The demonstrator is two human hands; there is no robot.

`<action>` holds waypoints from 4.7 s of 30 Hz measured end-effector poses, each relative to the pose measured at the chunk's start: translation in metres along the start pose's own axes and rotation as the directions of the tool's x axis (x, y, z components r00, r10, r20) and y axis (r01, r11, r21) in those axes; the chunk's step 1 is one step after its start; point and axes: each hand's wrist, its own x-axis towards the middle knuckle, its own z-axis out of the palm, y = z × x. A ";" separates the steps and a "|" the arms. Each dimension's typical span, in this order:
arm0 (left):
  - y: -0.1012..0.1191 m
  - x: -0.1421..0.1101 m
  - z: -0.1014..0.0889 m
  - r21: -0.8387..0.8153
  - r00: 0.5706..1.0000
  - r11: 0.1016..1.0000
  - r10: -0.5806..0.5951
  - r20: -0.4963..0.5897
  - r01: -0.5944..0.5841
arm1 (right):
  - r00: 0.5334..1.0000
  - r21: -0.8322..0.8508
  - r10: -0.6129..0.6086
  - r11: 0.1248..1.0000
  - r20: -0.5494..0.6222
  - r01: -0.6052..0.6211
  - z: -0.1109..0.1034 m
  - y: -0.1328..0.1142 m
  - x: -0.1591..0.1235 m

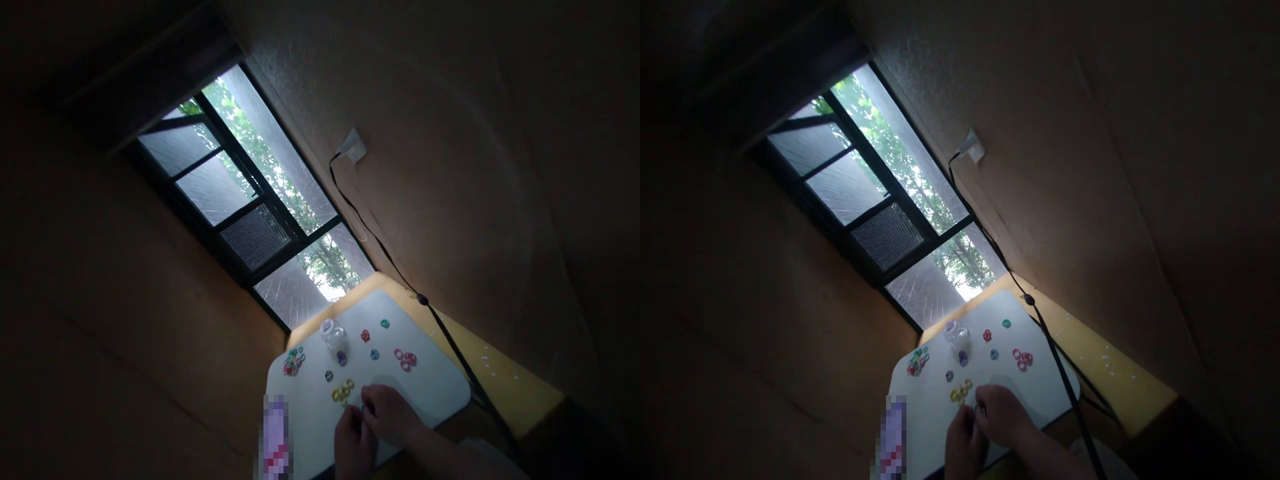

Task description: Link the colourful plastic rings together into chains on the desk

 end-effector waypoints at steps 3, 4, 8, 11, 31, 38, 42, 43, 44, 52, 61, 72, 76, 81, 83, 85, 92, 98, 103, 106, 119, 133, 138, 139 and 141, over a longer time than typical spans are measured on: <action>0.001 0.002 -0.003 -0.023 1.000 1.000 -0.003 -0.012 0.003 | 1.000 -0.018 -0.011 1.000 0.030 0.011 -0.003 -0.002 0.002; 0.001 0.002 -0.004 -0.026 1.000 1.000 -0.003 -0.022 0.003 | 0.999 -0.031 -0.015 0.999 0.038 0.017 -0.003 -0.002 0.003; 0.005 0.001 -0.006 -0.034 0.998 0.998 -0.045 -0.044 0.044 | 0.997 -0.093 -0.017 0.995 0.069 0.023 -0.002 0.000 0.005; 0.006 0.000 -0.007 -0.079 0.999 0.996 -0.048 -0.026 0.046 | 0.997 -0.119 -0.022 0.992 0.072 0.030 0.001 0.001 0.005; 0.004 -0.004 -0.016 -0.255 1.000 0.967 -0.021 -0.023 0.014 | 0.996 -0.179 -0.048 0.982 0.069 0.060 0.009 0.003 0.005; 0.002 -0.005 -0.014 -0.256 0.999 0.967 -0.024 -0.028 0.016 | 0.996 -0.189 -0.059 0.979 0.061 0.070 0.011 0.006 0.005; 0.002 -0.005 -0.015 -0.265 1.000 0.964 -0.016 -0.027 0.008 | 0.996 -0.182 -0.067 0.980 0.059 0.076 0.011 0.005 0.006; 0.002 -0.005 -0.015 -0.267 1.000 0.964 -0.017 -0.026 0.010 | 0.996 -0.179 -0.068 0.981 0.058 0.077 0.010 0.005 0.006; 0.002 -0.005 -0.015 -0.267 1.000 0.964 -0.017 -0.024 0.010 | 0.996 -0.176 -0.069 0.981 0.059 0.078 0.010 0.004 0.005; 0.002 -0.005 -0.015 -0.259 1.000 0.966 0.001 -0.008 -0.003 | 0.996 -0.167 -0.066 0.983 0.058 0.075 0.009 0.004 0.005; 0.009 -0.006 -0.019 -0.237 1.000 0.971 0.003 -0.008 -0.004 | 0.998 -0.164 -0.034 0.986 0.059 0.043 0.009 0.001 0.005; 0.007 -0.007 -0.017 -0.222 1.000 0.975 -0.001 -0.014 -0.002 | 0.997 -0.191 -0.047 0.980 0.055 0.057 0.011 0.001 0.005; 0.008 -0.009 -0.016 -0.230 1.000 0.973 0.006 -0.016 -0.010 | 0.997 -0.179 -0.044 0.982 0.059 0.054 0.010 0.001 0.003; 0.007 -0.010 -0.016 -0.225 1.000 0.974 0.021 -0.018 -0.025 | 0.997 -0.189 -0.049 0.980 0.060 0.060 0.009 0.001 0.003; 0.008 -0.010 -0.016 -0.225 1.000 0.974 0.024 -0.019 -0.028 | 0.997 -0.197 -0.059 0.978 0.059 0.070 0.009 0.001 0.003; 0.008 -0.011 -0.018 -0.227 1.000 0.974 0.023 -0.019 -0.027 | 0.996 -0.203 -0.069 0.976 0.058 0.079 0.009 0.001 0.003; 0.009 -0.013 -0.020 -0.232 0.999 0.972 0.033 -0.013 -0.036 | 0.996 -0.224 -0.065 0.972 0.060 0.077 0.009 0.000 0.002; 0.007 -0.012 -0.020 -0.214 1.000 0.977 0.025 -0.007 -0.026 | 0.993 -0.237 -0.083 0.966 0.085 0.101 0.011 0.004 0.003; 0.004 -0.011 -0.020 -0.249 0.999 0.968 0.036 -0.003 -0.036 | 0.994 -0.224 -0.053 0.972 0.098 0.073 0.011 0.003 0.004; 0.002 -0.010 -0.021 -0.260 0.999 0.965 0.034 -0.006 -0.034 | 0.993 -0.219 -0.034 0.974 0.110 0.058 0.011 0.002 0.005; 0.006 -0.010 -0.021 -0.256 0.999 0.966 0.035 -0.007 -0.036 | 0.992 -0.217 -0.063 0.972 0.113 0.086 0.010 0.004 0.004; 0.008 -0.010 -0.016 -0.185 1.000 0.983 0.002 -0.011 -0.004 | 0.995 -0.202 -0.069 0.976 0.074 0.082 0.008 0.001 0.003; 0.007 -0.010 -0.014 -0.186 1.000 0.983 0.002 -0.017 -0.005 | 0.996 -0.210 -0.067 0.974 0.065 0.080 0.009 0.002 0.003; 0.007 -0.010 -0.014 -0.186 1.000 0.983 0.000 -0.019 -0.004 | 0.996 -0.214 -0.067 0.974 0.062 0.079 0.009 0.002 0.003; 0.007 -0.010 -0.014 -0.184 1.000 0.983 0.002 -0.021 -0.006 | 0.997 -0.216 -0.063 0.974 0.054 0.074 0.010 0.003 0.003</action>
